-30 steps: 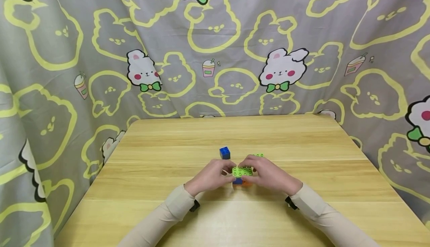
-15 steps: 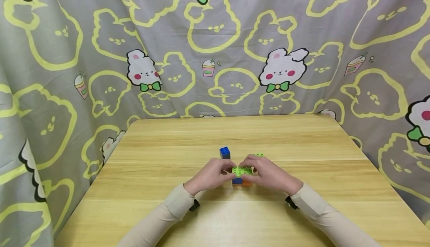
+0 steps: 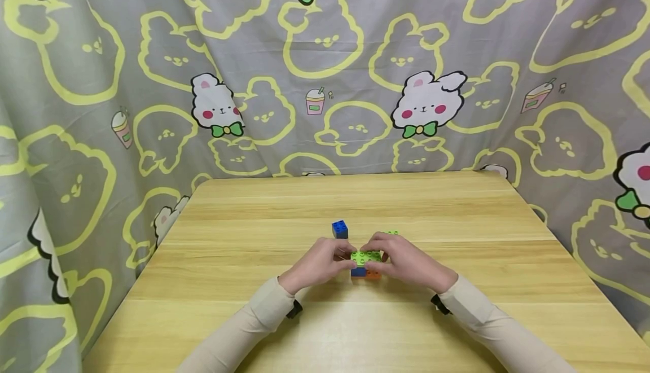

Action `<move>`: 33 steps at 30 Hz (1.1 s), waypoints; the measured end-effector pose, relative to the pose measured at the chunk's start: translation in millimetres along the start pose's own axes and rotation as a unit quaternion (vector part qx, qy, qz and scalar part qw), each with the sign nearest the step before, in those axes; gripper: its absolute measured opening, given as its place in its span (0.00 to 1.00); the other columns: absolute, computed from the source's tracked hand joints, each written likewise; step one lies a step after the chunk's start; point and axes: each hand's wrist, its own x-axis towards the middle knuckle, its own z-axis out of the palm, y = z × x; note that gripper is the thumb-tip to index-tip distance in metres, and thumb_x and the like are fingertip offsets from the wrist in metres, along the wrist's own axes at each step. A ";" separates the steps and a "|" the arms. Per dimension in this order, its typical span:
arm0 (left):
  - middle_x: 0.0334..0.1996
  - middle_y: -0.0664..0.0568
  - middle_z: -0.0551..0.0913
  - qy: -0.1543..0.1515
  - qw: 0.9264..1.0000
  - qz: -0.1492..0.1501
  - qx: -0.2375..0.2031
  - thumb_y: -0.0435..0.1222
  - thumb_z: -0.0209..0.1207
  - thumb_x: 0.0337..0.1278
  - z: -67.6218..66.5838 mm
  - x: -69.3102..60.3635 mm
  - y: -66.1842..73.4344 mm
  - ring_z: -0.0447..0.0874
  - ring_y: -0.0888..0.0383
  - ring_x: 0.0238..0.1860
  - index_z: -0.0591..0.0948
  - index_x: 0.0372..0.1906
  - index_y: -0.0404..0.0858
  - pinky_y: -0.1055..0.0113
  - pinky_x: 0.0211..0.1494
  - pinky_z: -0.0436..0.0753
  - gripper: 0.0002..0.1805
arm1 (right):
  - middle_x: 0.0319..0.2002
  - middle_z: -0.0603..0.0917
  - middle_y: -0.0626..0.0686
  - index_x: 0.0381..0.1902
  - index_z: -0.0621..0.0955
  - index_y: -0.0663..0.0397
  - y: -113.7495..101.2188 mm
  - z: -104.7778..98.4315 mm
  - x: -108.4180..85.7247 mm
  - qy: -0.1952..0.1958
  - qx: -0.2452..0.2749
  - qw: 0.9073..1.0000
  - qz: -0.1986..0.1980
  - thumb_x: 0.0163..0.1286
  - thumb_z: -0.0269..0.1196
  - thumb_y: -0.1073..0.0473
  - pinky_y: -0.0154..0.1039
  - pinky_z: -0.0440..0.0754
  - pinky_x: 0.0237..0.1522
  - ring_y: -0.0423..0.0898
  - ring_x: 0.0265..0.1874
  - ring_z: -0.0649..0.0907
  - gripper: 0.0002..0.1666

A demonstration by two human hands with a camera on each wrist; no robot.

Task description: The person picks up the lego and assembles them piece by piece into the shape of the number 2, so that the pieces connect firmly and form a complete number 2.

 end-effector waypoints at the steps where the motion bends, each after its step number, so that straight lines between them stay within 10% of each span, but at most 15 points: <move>1: 0.43 0.52 0.90 0.000 1.000 0.001 -0.002 0.36 0.67 0.66 0.0 0.1 -0.4 0.88 0.65 0.42 0.87 0.50 0.38 0.74 0.46 0.84 0.11 | 0.47 0.82 0.41 0.57 0.85 0.45 0.0 0.1 0.0 -0.001 0.000 1.000 0.001 0.74 0.65 0.47 0.31 0.81 0.36 0.33 0.32 0.80 0.18; 33: 0.46 0.50 0.90 0.009 1.000 -0.003 0.027 0.38 0.67 0.65 -1.3 -1.6 2.0 0.89 0.63 0.44 0.87 0.52 0.36 0.75 0.46 0.84 0.14 | 0.46 0.83 0.42 0.58 0.86 0.49 -0.7 0.9 0.1 0.002 -0.003 1.000 -0.002 0.74 0.65 0.48 0.31 0.80 0.36 0.32 0.32 0.78 0.20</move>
